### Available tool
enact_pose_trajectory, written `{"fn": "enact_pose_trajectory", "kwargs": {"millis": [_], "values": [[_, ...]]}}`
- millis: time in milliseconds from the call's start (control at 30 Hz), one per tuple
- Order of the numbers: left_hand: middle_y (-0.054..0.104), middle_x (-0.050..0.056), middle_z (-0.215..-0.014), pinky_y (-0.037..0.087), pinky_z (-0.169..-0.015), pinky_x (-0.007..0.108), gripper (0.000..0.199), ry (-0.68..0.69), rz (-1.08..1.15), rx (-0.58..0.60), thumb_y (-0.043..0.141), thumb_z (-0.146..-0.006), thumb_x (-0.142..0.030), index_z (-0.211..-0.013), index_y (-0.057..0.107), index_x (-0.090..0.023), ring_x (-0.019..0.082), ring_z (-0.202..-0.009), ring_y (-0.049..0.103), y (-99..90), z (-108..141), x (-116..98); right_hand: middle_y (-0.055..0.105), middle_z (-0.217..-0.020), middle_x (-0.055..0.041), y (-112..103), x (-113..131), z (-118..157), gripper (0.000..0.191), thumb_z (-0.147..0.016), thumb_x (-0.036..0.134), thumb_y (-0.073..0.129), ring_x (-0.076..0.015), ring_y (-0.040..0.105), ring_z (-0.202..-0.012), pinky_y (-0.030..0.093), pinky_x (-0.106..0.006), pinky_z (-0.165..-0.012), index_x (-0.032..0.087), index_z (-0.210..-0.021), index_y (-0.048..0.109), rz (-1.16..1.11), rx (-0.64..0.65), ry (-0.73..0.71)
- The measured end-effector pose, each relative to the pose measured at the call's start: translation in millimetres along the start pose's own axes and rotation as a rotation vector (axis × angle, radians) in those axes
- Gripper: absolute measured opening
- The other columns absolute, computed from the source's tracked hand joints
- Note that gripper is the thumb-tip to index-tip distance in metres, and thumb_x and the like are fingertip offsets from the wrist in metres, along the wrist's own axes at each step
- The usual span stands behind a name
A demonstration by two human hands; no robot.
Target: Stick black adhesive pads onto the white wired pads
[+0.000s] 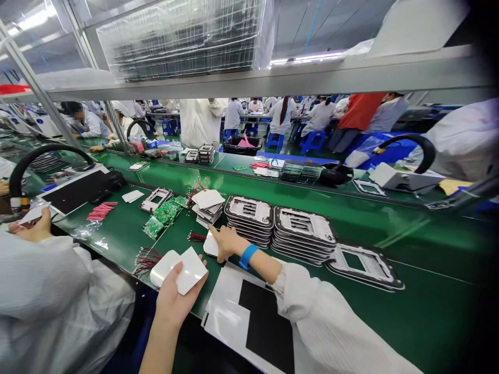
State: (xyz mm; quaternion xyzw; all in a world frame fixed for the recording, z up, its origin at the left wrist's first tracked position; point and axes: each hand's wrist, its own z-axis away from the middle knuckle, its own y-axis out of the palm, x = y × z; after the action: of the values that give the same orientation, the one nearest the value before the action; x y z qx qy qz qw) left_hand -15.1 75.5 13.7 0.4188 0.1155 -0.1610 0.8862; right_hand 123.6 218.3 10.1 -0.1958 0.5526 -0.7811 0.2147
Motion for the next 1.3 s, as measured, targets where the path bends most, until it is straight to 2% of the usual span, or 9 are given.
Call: {"fn": "enact_pose_trajectory", "kwargs": {"millis": [267, 633, 833, 933, 1000, 1100, 1167, 1200, 1300], "values": [[0.06, 0.027, -0.126, 0.051, -0.089, 0.062, 0.05, -0.108, 0.075, 0.14, 0.04, -0.093, -0.015, -0.142, 0.036, -0.009, 0.043, -0.121, 0.053, 0.0, 9.7, -1.1, 0.049, -0.125, -0.0261, 4.4, 3.9, -1.6, 0.132, -0.046, 0.036, 0.084, -0.0423, 0.051, -0.109, 0.036, -0.055, -0.091, 0.017, -0.153, 0.008, 0.028, -0.024, 0.025], [0.06, 0.029, -0.125, 0.048, -0.093, 0.063, 0.058, -0.099, 0.0, 0.125, 0.039, -0.091, -0.012, -0.147, 0.026, -0.005, 0.041, -0.121, 0.053, -2.6, 3.6, 7.0, 0.036, -0.142, -0.0242, 24.3, -7.4, 31.1, 0.112, -0.064, 0.04, 0.076, -0.0396, 0.04, -0.123, 0.033, -0.051, -0.097, 0.018, -0.153, 0.011, -0.077, -0.286, -0.045], [0.064, 0.027, -0.119, 0.047, -0.093, 0.066, 0.058, -0.104, -0.045, 0.112, 0.039, -0.091, -0.012, -0.148, 0.024, -0.006, 0.041, -0.117, 0.057, 3.1, 0.4, 15.7, 0.04, -0.141, -0.025, 20.9, -14.5, 47.2, 0.103, -0.067, 0.046, 0.075, -0.0402, 0.04, -0.125, 0.034, -0.053, -0.098, 0.015, -0.151, 0.022, -0.133, -0.371, -0.055], [0.066, 0.025, -0.118, 0.048, -0.091, 0.066, 0.058, -0.074, -0.121, 0.077, 0.041, -0.091, -0.013, -0.147, 0.027, -0.01, 0.04, -0.114, 0.06, 4.3, -0.8, 19.3, 0.046, -0.138, -0.0209, 8.0, -27.5, 77.5, 0.093, -0.076, 0.043, 0.07, -0.036, 0.044, -0.122, 0.039, -0.049, -0.096, 0.015, -0.15, 0.022, -0.175, -0.409, -0.034], [0.066, 0.022, -0.119, 0.051, -0.09, 0.062, 0.059, -0.04, -0.184, 0.063, 0.045, -0.089, -0.013, -0.146, 0.031, -0.013, 0.038, -0.111, 0.062, 5.6, -2.0, 23.9, 0.051, -0.133, -0.0178, -0.2, -39.5, 111.2, 0.076, -0.085, 0.036, 0.061, -0.0317, 0.048, -0.118, 0.042, -0.046, -0.094, 0.015, -0.149, 0.025, -0.205, -0.436, 0.011], [0.066, 0.021, -0.119, 0.053, -0.09, 0.058, 0.056, -0.031, -0.256, 0.07, 0.048, -0.087, -0.012, -0.142, 0.038, -0.012, 0.037, -0.109, 0.063, 10.4, -3.0, 37.8, 0.061, -0.115, -0.0137, -0.5, -53.2, 171.7, 0.042, -0.093, 0.029, 0.052, -0.028, 0.055, -0.105, 0.045, -0.043, -0.087, 0.015, -0.132, 0.049, -0.265, -0.468, 0.121], [0.066, 0.022, -0.119, 0.054, -0.09, 0.056, 0.053, -0.067, -0.294, 0.083, 0.049, -0.086, -0.012, -0.137, 0.042, -0.008, 0.037, -0.107, 0.064, 16.1, -1.9, 52.8, 0.065, -0.091, -0.0076, 12.9, -55.2, 207.2, 0.021, -0.095, 0.027, 0.048, -0.0245, 0.059, -0.087, 0.047, -0.039, -0.075, 0.019, -0.105, 0.064, -0.35, -0.413, 0.232], [0.066, 0.022, -0.119, 0.054, -0.09, 0.055, 0.051, -0.1, -0.313, 0.092, 0.05, -0.085, -0.012, -0.136, 0.043, -0.007, 0.037, -0.106, 0.065, 19.5, -0.7, 61.7, 0.063, -0.081, -0.0052, 23.9, -54.0, 220.9, 0.022, -0.096, 0.026, 0.046, -0.023, 0.059, -0.081, 0.046, -0.037, -0.07, 0.02, -0.093, 0.067, -0.404, -0.364, 0.29], [0.067, 0.021, -0.117, 0.053, -0.092, 0.053, 0.049, -0.244, -0.368, 0.148, 0.052, -0.085, -0.014, -0.133, 0.045, -0.006, 0.035, -0.101, 0.067, 29.3, 3.4, 91.8, 0.061, -0.08, -0.0042, 68.7, -45.1, 242.9, 0.024, -0.096, 0.025, 0.046, -0.0219, 0.059, -0.081, 0.046, -0.036, -0.07, 0.021, -0.085, 0.067, -0.553, -0.285, 0.411]]}}
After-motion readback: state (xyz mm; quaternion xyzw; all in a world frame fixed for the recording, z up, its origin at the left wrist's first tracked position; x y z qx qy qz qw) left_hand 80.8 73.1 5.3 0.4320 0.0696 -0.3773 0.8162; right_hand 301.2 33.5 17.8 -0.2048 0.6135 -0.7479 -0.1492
